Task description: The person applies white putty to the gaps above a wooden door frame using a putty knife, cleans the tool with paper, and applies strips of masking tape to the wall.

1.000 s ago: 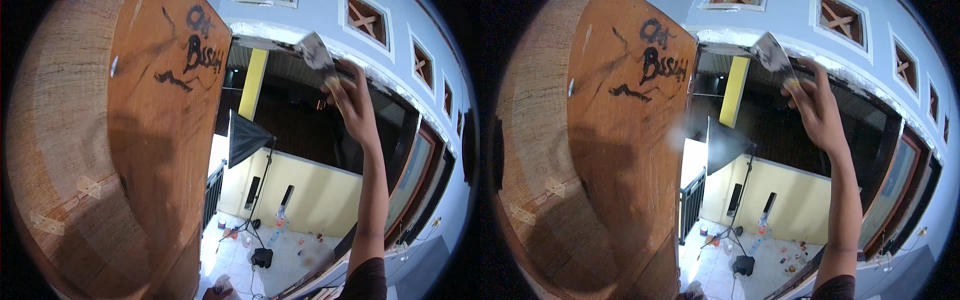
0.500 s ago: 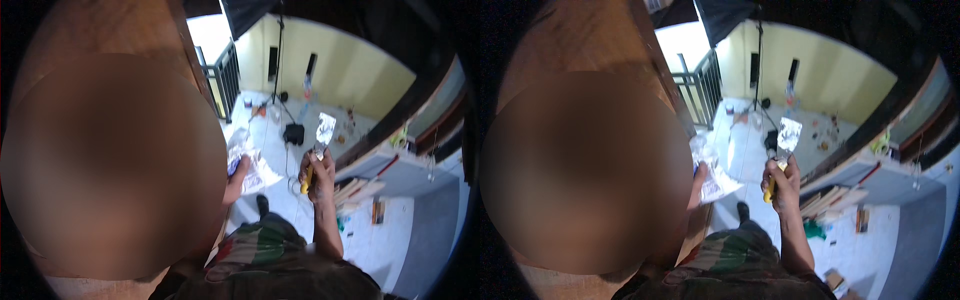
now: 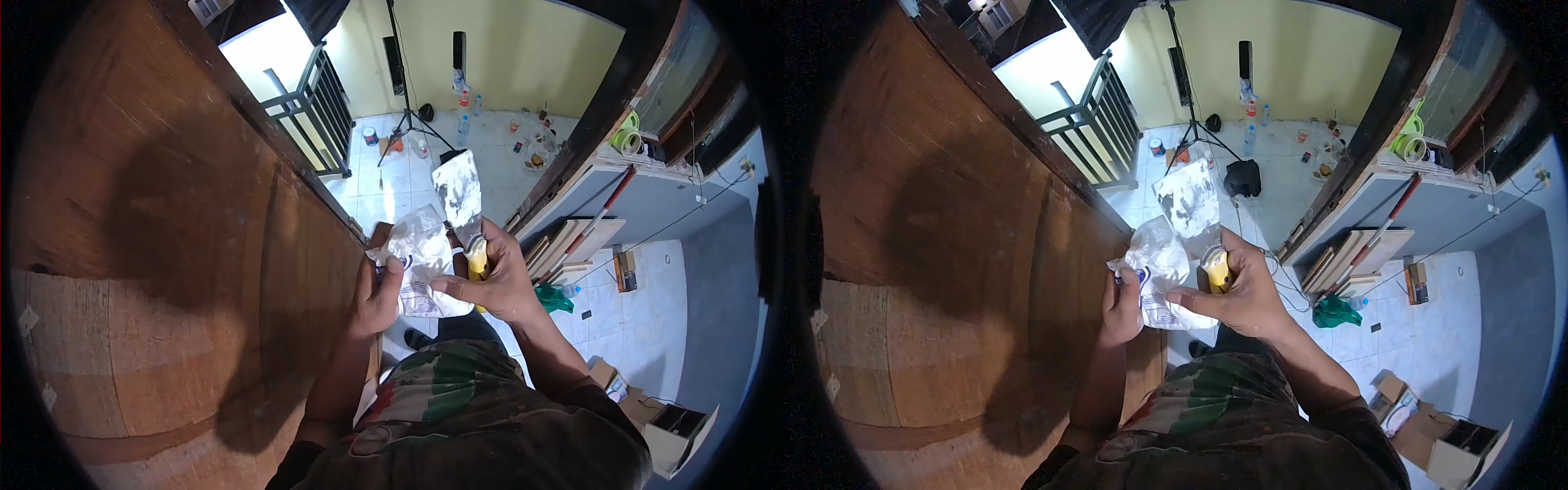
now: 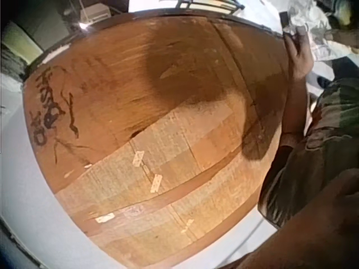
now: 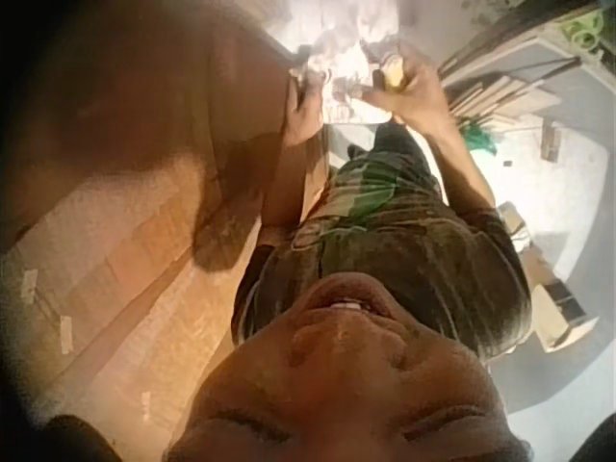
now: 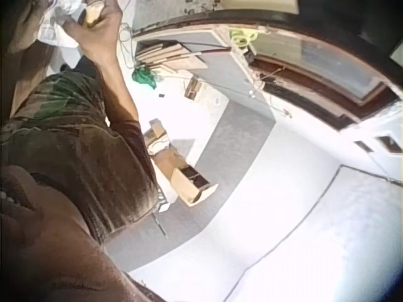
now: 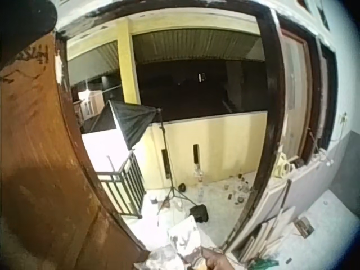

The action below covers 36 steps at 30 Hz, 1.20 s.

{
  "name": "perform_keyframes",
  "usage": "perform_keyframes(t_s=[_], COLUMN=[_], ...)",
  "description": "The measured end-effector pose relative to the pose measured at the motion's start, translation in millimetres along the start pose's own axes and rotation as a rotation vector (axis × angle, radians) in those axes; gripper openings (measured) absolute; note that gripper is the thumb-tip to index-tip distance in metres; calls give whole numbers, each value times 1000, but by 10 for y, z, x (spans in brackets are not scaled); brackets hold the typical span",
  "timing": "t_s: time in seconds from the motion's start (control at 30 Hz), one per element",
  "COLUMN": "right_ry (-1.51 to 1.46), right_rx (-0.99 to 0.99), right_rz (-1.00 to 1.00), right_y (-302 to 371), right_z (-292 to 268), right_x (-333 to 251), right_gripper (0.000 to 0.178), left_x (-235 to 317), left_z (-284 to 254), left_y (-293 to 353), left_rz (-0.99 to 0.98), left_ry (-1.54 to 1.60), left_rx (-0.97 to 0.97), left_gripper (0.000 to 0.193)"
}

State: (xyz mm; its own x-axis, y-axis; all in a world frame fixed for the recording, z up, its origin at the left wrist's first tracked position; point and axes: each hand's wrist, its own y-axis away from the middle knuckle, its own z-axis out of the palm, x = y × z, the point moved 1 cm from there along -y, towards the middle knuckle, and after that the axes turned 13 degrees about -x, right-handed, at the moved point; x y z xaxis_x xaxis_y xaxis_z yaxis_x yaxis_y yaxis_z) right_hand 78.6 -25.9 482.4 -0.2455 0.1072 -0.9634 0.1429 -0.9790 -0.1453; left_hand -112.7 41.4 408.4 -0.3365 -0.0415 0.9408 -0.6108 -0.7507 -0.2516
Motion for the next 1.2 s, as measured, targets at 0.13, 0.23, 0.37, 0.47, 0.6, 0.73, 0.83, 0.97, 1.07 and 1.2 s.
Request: perform_keyframes(t_s=[0.13,0.23,0.37,0.47,0.6,0.73,0.83,0.97,1.07,1.2], right_ry=[-87,-132,-32,-28,10,42,41,148,101,92], right_rx=[58,85,80,99,95,88,-11,-118,-79,-109], right_rz=[-22,8,-95,-110,-185,-239,-191,-123,-177,-211], right_y=[49,64,58,44,19,-1,-41,-33,7,41], right_z=[-109,-160,-433,-670,-1034,-1279,-1411,-1585,-1560,-1656], right_x=[17,-176,-341,-463,-533,-431,-500,-528,-476,-542], right_gripper=[54,53,54,51,49,53,56,53,52,54], left_x=[287,258,339,298,291,186,-2,-123,-138,17], left_z=[364,500,770,923,1201,1412,1477,1620,1653,1720], left_y=[-264,-301,-539,-772,-963,-1075,-1062,-987,-952,-991], left_rz=[277,416,460,591,478,376,390,403,400,410], left_ry=[-362,-552,-722,-803,-815,-658,-647,-621,-694,-823], left_rx=[24,181,142,172,191,262,368,440,438,386], left_gripper=[49,42,28,33,25,25,24,25,25,22])
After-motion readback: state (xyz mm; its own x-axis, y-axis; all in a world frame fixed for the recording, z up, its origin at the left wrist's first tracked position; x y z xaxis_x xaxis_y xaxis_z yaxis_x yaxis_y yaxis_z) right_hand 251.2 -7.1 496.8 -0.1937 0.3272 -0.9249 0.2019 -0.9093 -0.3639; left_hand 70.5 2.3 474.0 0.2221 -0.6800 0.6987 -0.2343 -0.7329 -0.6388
